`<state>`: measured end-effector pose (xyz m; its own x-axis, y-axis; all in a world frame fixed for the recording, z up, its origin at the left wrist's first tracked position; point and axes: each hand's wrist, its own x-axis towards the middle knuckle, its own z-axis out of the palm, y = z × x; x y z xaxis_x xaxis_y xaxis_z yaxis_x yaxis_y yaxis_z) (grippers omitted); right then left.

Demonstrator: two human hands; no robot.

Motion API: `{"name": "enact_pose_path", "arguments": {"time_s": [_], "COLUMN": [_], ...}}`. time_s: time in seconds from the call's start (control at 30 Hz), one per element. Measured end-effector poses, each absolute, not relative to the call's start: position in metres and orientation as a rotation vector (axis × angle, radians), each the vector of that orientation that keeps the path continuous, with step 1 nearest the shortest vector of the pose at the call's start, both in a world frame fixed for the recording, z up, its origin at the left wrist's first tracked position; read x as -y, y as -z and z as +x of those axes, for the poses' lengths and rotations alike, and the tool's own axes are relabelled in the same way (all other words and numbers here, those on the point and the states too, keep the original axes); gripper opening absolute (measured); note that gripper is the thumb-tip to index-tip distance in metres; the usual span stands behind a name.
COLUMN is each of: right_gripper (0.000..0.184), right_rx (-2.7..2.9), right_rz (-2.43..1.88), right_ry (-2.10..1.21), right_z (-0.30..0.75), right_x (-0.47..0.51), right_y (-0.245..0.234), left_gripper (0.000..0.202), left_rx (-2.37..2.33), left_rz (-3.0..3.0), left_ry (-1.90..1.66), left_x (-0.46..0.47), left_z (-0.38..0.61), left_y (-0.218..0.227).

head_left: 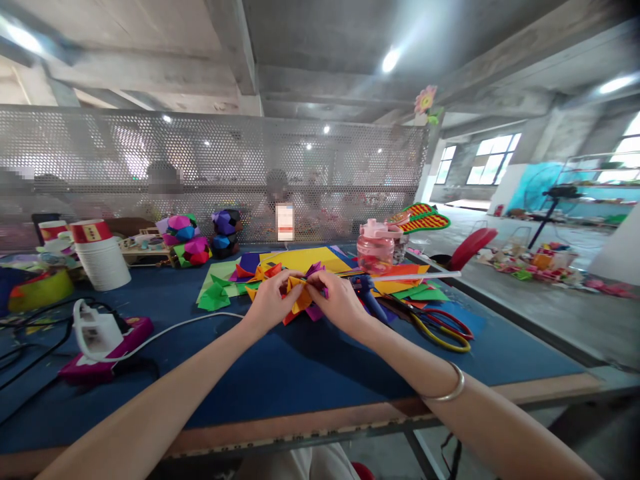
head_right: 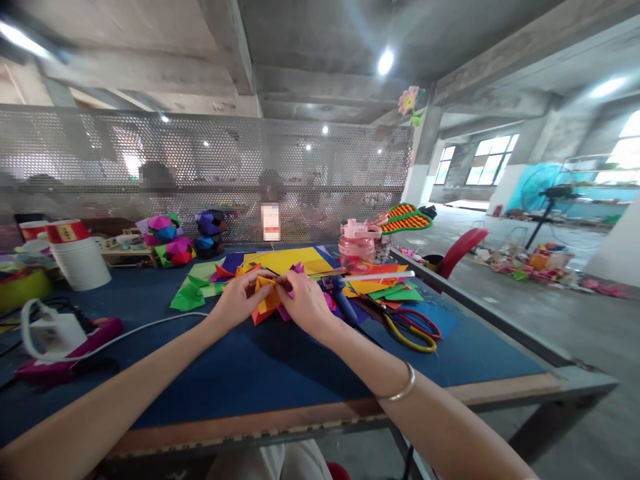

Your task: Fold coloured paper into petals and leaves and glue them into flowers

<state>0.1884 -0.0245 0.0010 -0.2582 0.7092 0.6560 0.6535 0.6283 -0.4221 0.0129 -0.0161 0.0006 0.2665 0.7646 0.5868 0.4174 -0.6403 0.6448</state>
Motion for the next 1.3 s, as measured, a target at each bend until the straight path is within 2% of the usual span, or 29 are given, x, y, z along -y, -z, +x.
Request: {"name": "enact_pose_path", "arguments": {"time_s": [0.2, 0.4, 0.57, 0.97, 1.3], "right_gripper": [0.009, 0.012, 0.008, 0.005, 0.012], "right_rx": [2.026, 1.989, 1.978, 2.015, 1.998], "right_rz": [-1.039, -1.015, -1.059, -1.129, -1.188], "right_ry": [0.078, -0.054, -0.150, -0.047, 0.056], "right_z": [0.189, 0.188, 0.188, 0.184, 0.178], "right_x": [0.026, 0.025, 0.024, 0.028, 0.036], "right_y": [-0.002, -0.003, -0.001, 0.004, 0.006], "left_gripper": [0.026, 0.029, 0.030, 0.014, 0.014], "left_rx": [-0.931, -0.969, -0.987, -1.187, -1.263], "left_rz": [1.808, 1.674, 1.794, 2.146, 2.218], "left_ry": [-1.221, -1.228, -1.220, -1.241, -1.361], "left_x": [0.007, 0.007, 0.009, 0.017, 0.026], "left_z": [0.013, 0.012, 0.012, 0.013, 0.019], "left_y": [0.003, 0.005, 0.003, 0.001, 0.009]}}
